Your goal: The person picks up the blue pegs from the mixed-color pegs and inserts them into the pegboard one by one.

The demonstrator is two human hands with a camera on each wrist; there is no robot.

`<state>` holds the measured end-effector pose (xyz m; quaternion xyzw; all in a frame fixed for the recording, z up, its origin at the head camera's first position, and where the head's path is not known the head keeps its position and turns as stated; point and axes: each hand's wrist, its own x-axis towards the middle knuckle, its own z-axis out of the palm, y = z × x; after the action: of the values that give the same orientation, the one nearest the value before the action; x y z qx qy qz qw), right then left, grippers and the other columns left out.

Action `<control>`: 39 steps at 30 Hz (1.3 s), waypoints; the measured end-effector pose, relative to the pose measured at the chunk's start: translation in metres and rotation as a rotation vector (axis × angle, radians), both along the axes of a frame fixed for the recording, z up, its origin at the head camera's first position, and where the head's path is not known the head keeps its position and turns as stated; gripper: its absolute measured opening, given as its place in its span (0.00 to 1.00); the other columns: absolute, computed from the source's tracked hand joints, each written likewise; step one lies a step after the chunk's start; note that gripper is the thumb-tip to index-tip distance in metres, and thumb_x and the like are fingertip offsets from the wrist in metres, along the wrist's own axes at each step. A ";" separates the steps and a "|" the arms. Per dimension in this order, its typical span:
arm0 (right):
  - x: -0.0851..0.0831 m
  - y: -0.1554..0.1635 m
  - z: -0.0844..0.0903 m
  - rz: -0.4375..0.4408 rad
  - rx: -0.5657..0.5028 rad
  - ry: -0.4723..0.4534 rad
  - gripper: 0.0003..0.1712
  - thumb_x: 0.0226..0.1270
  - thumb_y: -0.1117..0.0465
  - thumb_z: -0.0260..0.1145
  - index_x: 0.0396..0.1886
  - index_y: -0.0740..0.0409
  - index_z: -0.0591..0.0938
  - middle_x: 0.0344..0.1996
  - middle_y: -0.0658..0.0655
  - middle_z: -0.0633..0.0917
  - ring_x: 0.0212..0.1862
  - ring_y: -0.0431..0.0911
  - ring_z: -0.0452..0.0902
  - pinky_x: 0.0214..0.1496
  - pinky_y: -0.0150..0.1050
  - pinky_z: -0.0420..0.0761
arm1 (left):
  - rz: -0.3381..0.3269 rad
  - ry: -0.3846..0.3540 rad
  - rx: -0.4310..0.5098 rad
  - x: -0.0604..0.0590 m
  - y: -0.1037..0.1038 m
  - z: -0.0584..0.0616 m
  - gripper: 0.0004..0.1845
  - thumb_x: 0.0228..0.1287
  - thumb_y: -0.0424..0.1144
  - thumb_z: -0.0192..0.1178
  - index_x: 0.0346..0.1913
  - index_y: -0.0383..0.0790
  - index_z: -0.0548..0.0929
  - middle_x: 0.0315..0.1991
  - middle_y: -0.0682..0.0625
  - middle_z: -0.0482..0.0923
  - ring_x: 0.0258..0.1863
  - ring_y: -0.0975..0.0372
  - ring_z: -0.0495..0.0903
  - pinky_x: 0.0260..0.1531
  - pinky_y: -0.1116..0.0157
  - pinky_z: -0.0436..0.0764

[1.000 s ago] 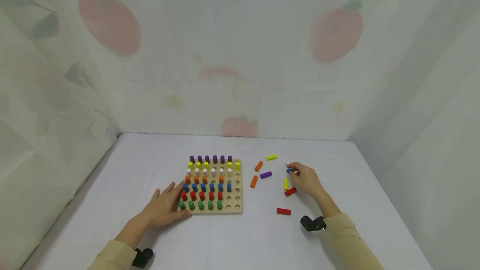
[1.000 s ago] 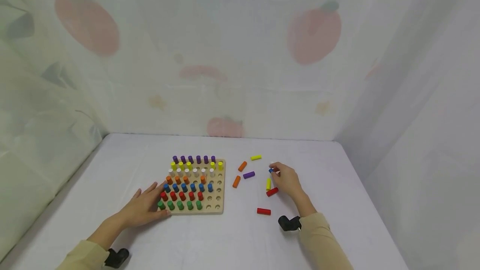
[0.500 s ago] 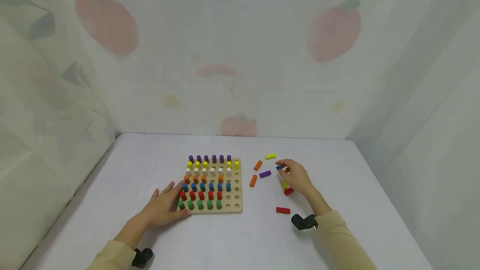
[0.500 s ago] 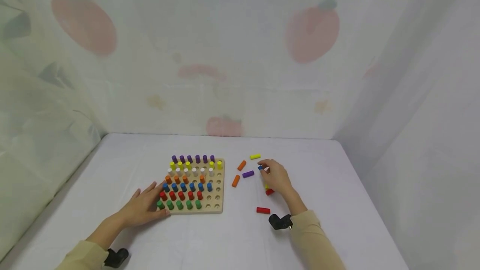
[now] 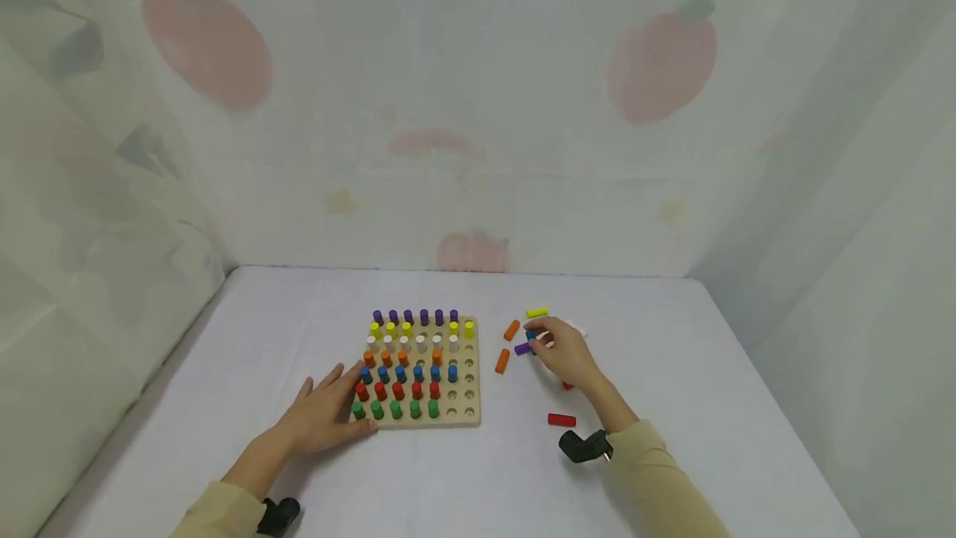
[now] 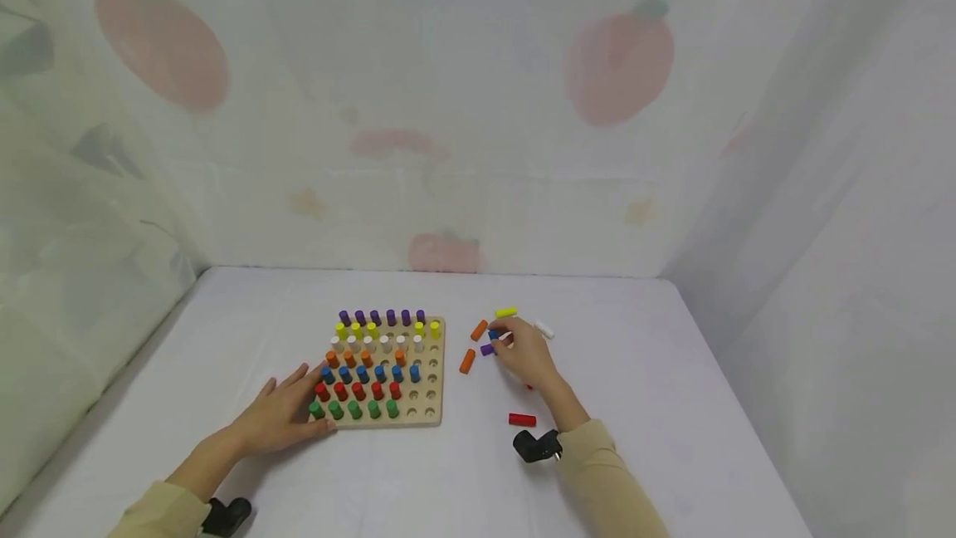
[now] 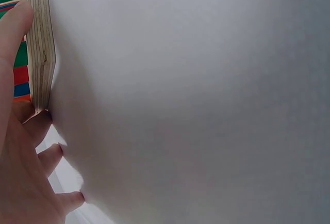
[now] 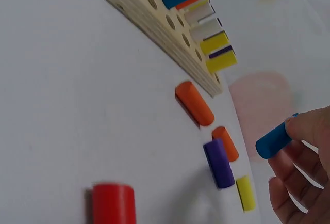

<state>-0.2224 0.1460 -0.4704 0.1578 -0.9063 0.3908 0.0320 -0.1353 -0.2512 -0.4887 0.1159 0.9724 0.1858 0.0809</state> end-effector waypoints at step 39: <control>0.025 -0.072 -0.015 0.158 -0.122 -0.057 0.11 0.59 0.68 0.63 0.42 0.56 0.78 0.38 0.52 0.82 0.36 0.39 0.76 0.40 0.30 0.79 | -0.003 0.026 0.004 0.002 0.000 0.003 0.55 0.46 0.70 0.58 0.71 0.39 0.56 0.67 0.40 0.62 0.68 0.42 0.54 0.59 0.32 0.46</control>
<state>-0.1978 0.0740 -0.4855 0.2155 -0.8659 0.4511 -0.0153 -0.1331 -0.2510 -0.4855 0.1200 0.9728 0.1862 0.0682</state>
